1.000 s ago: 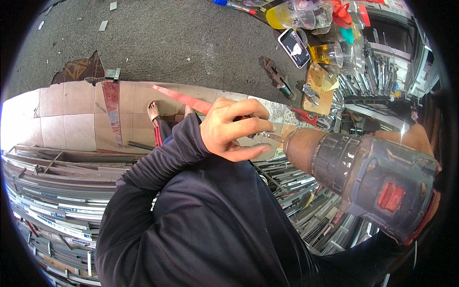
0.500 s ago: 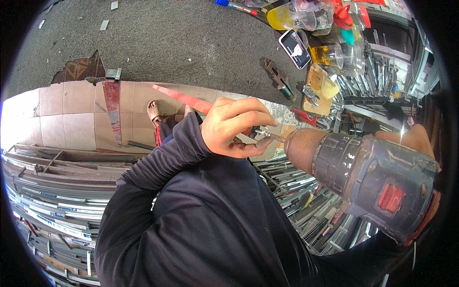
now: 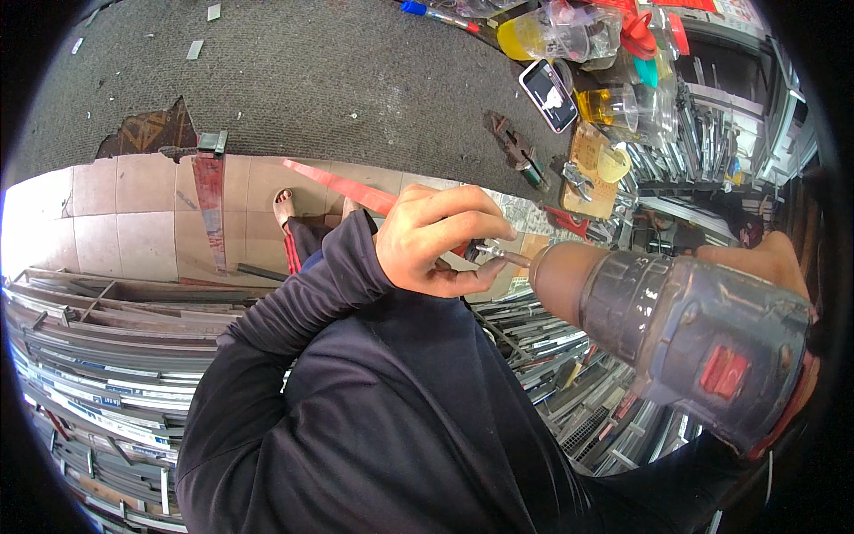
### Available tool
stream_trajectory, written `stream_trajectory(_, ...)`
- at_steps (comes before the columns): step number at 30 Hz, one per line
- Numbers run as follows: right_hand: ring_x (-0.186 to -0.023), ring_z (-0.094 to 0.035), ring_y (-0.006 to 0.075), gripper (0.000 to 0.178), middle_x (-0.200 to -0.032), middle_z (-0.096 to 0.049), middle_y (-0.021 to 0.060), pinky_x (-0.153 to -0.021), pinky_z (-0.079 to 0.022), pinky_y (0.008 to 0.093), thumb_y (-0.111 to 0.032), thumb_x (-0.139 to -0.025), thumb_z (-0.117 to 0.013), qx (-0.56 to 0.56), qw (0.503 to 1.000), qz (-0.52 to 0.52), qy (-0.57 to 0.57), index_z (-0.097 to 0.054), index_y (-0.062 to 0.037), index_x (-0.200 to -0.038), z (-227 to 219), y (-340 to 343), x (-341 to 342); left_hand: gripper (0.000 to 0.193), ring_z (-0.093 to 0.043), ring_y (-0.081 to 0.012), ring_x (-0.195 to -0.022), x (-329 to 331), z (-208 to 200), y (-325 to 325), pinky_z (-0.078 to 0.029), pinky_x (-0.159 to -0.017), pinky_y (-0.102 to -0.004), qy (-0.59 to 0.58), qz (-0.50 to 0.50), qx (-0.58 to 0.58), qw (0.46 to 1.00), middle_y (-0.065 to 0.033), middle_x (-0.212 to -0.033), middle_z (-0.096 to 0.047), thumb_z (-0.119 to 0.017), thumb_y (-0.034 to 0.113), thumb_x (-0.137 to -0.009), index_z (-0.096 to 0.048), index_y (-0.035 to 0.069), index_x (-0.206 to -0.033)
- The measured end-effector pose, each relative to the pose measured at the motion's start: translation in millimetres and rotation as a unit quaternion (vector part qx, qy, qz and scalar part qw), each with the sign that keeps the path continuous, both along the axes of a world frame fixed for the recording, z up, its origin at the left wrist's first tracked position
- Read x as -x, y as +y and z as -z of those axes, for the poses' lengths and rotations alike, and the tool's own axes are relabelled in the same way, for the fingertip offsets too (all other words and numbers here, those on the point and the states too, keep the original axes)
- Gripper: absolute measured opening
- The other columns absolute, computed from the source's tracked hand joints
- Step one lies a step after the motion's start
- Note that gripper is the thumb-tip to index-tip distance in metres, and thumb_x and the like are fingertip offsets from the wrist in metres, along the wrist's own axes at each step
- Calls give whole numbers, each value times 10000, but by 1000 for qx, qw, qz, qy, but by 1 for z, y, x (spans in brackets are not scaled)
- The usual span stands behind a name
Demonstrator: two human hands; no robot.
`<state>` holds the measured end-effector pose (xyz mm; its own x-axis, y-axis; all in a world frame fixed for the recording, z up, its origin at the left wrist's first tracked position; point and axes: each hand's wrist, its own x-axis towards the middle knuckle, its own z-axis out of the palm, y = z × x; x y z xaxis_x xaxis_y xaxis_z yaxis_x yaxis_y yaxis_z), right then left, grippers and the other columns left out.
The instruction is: The person uses pliers to bend a small metal bracket, then uses a cordless drill to drive screws into it. The person handles the bracket and drill repeatedly while working at a cluttered workbench.
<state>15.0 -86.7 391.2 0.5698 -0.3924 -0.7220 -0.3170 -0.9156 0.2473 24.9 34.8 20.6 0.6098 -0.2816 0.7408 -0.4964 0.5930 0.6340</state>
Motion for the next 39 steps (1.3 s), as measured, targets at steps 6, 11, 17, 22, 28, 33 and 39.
stream_trajectory(6,-761,-794,223,259,-853,-783,84,-676,-603,357,-260,-826,-866,-1,1000,-2,3,-795,-83,-1002,1,1,-4,435,-723,-205,-710,-3,0,1,-582,-591,-312,-2,4,-6,1000,-101,-1057,-725,-894,86,-753,-750,12,-1157)
stream_trajectory(11,-753,-792,220,256,-845,-781,82,-670,-601,354,-260,-823,-868,-1,1000,-2,7,-794,-83,-992,0,1,-5,504,-630,-137,-588,-4,1,-2,-546,-551,-280,-18,-11,11,1000,-137,-1063,-747,-946,154,-763,-754,-21,-1195)
stream_trajectory(17,-744,-790,216,253,-835,-779,80,-663,-599,350,-261,-819,-870,0,1000,-7,10,-793,-82,-980,-4,2,-7,433,-711,-181,-686,-1,-1,0,-578,-576,-302,4,12,-6,1000,-93,-1056,-716,-903,78,-756,-742,17,-1153)
stream_trajectory(22,-736,-789,213,250,-826,-776,78,-658,-597,347,-261,-816,-872,-2,1000,-10,9,-792,-82,-971,-6,1,-8,498,-652,-140,-604,-3,0,-1,-555,-548,-288,-12,4,0,1000,-131,-1055,-750,-948,143,-763,-755,-21,-1192)
stream_trajectory(28,-727,-787,209,247,-816,-774,76,-651,-595,343,-262,-812,-874,-8,1000,-10,10,-791,-81,-959,-2,-1,-9,462,-689,-163,-634,-4,1,-7,-554,-547,-282,-15,-12,32,999,-133,-1048,-749,-942,132,-771,-757,-21,-1166)
stream_trajectory(33,-720,-785,206,245,-808,-772,74,-645,-593,340,-262,-808,-875,-14,1000,-9,10,-790,-80,-949,1,-1,-10,425,-707,-181,-657,-1,2,-7,-564,-558,-290,-5,-1,17,1000,-120,-1033,-734,-925,108,-773,-753,-7,-1144)
stream_trajectory(39,-711,-783,202,243,-797,-769,72,-639,-590,336,-263,-804,-877,-17,1000,-8,10,-789,-80,-938,1,-1,-12,424,-714,-185,-648,-2,3,-7,-570,-556,-290,-9,-2,24,1000,-134,-1030,-748,-936,136,-784,-758,-22,-1135)
